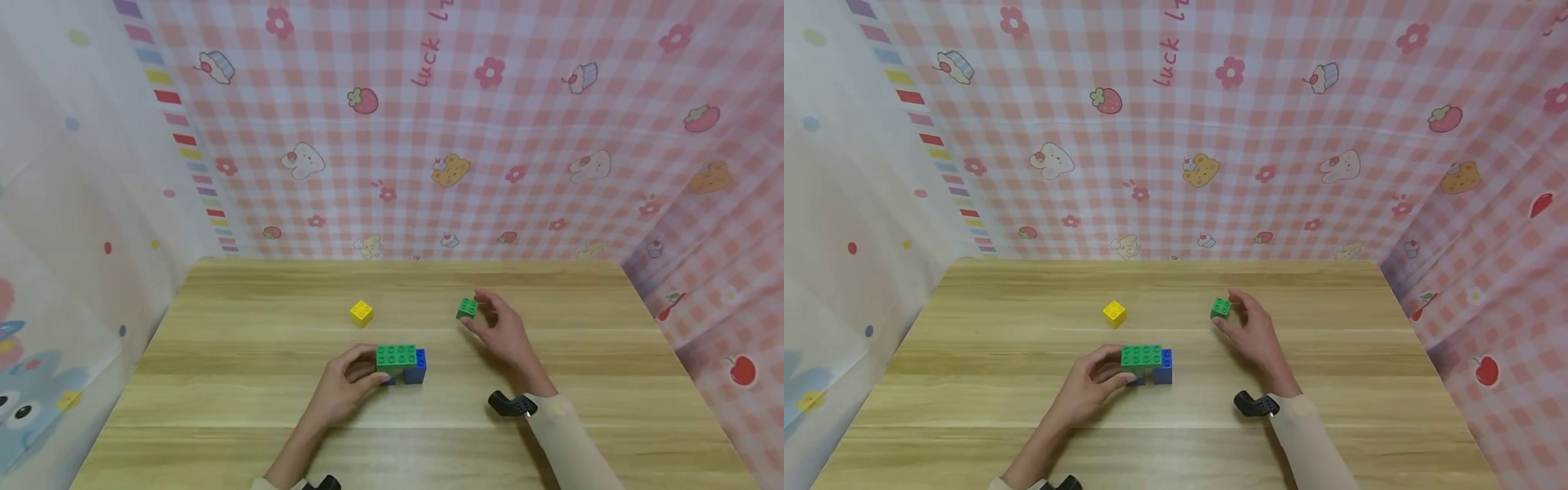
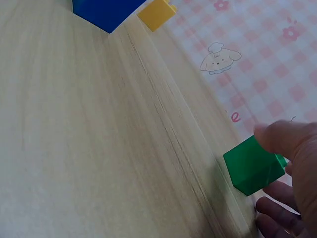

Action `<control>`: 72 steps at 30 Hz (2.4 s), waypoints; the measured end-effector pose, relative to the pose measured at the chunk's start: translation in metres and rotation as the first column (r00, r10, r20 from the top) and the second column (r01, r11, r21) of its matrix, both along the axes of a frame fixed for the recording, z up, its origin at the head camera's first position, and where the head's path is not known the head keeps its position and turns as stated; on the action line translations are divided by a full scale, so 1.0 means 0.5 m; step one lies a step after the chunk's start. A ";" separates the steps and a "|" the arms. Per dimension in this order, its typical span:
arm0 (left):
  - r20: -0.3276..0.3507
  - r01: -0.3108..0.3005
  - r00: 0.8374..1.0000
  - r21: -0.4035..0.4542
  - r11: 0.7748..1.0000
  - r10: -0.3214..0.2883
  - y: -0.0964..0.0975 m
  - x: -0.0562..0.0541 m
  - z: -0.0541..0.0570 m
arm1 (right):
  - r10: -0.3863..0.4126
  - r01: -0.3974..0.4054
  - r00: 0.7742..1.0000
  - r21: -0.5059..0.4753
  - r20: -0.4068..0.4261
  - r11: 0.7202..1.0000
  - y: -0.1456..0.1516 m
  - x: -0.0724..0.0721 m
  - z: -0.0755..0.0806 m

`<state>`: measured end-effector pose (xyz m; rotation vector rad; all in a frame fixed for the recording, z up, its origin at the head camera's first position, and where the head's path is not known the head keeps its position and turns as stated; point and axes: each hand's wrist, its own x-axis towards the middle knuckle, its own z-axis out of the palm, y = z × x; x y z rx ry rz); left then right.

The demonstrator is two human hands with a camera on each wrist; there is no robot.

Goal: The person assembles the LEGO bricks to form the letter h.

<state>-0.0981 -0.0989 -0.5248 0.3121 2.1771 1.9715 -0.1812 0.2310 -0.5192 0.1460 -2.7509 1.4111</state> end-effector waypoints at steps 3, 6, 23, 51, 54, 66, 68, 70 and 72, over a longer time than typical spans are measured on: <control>0.007 0.005 1.000 0.004 1.000 -0.005 -0.001 0.000 0.000 | -0.008 0.008 1.000 0.021 -0.006 1.000 -0.004 -0.002 -0.003; 0.013 0.007 1.000 0.006 1.000 -0.007 -0.001 0.000 0.000 | -0.011 0.011 1.000 0.041 -0.011 0.999 -0.007 -0.003 -0.004; 0.006 0.009 1.000 -0.011 1.000 -0.009 -0.002 -0.003 -0.003 | -0.036 0.038 0.999 0.051 -0.029 0.998 -0.019 0.005 0.003; -0.002 0.008 1.000 -0.003 1.000 -0.008 -0.001 -0.002 -0.008 | 0.088 -0.093 0.994 -0.069 -0.071 0.993 -0.062 0.067 0.073; 0.010 0.004 1.000 -0.005 1.000 -0.004 -0.001 -0.002 -0.008 | 0.111 -0.117 0.990 -0.067 -0.091 0.991 -0.069 0.073 0.077; 0.027 -0.002 1.000 0.008 1.000 0.001 -0.001 -0.002 -0.007 | 0.176 -0.181 0.963 -0.003 -0.206 0.984 -0.099 0.103 0.115; 0.031 -0.004 1.000 0.007 1.000 0.004 0.000 -0.002 -0.009 | 0.179 -0.179 0.960 0.017 -0.215 0.984 -0.105 0.108 0.121; 0.037 -0.007 0.999 0.006 1.000 0.007 0.000 -0.003 -0.010 | 0.185 -0.184 0.958 0.025 -0.221 0.983 -0.110 0.112 0.127; 0.036 -0.009 0.999 0.007 1.000 0.008 -0.001 -0.003 -0.009 | 0.190 -0.189 0.956 0.027 -0.223 0.982 -0.115 0.116 0.133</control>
